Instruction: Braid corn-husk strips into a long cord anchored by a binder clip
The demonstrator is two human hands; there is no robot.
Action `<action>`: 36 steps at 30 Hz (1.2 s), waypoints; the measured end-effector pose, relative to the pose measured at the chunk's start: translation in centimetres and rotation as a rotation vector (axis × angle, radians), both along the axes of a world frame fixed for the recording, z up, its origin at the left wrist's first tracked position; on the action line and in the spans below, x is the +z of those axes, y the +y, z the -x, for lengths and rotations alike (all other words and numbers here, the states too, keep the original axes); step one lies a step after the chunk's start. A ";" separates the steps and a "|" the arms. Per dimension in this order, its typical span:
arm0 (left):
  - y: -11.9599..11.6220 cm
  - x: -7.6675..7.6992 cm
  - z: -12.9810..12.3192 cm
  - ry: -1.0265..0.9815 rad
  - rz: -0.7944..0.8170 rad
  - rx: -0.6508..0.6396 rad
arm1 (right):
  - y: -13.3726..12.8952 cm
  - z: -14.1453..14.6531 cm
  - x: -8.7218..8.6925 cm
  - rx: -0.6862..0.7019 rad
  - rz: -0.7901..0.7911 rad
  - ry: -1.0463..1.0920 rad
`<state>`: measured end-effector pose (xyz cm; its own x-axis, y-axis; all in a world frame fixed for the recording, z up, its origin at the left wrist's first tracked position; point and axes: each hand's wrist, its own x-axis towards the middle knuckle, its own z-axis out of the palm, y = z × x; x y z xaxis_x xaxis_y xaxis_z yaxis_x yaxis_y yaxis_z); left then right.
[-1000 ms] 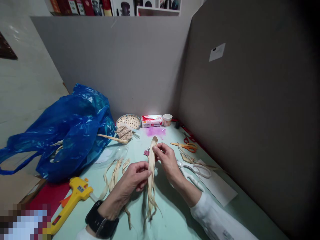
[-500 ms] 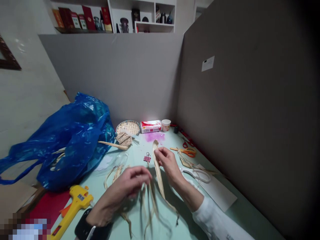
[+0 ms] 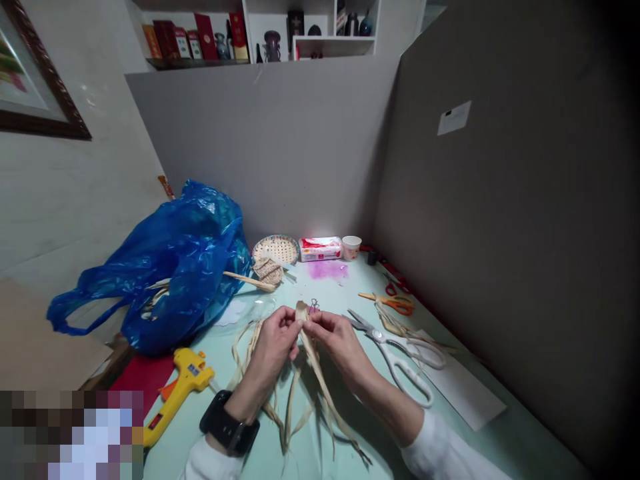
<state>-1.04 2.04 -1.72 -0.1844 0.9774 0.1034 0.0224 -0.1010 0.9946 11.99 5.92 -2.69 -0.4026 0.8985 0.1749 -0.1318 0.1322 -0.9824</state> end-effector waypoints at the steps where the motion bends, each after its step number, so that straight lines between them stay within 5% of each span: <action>1: 0.1 -0.1 0.0 0.012 -0.002 0.005 | 0.1 0.1 -0.2 -0.009 -0.002 -0.006; 12: 0.6 -1.8 0.0 0.094 0.033 0.071 | -0.1 0.3 -1.0 -0.162 -0.051 -0.117; 21: 0.4 -1.2 0.0 -0.025 0.066 0.004 | 0.4 0.0 -1.0 0.132 0.138 0.043; 36: -0.7 1.5 1.2 -0.722 0.017 -0.172 | 0.2 -1.4 2.4 0.309 0.314 0.305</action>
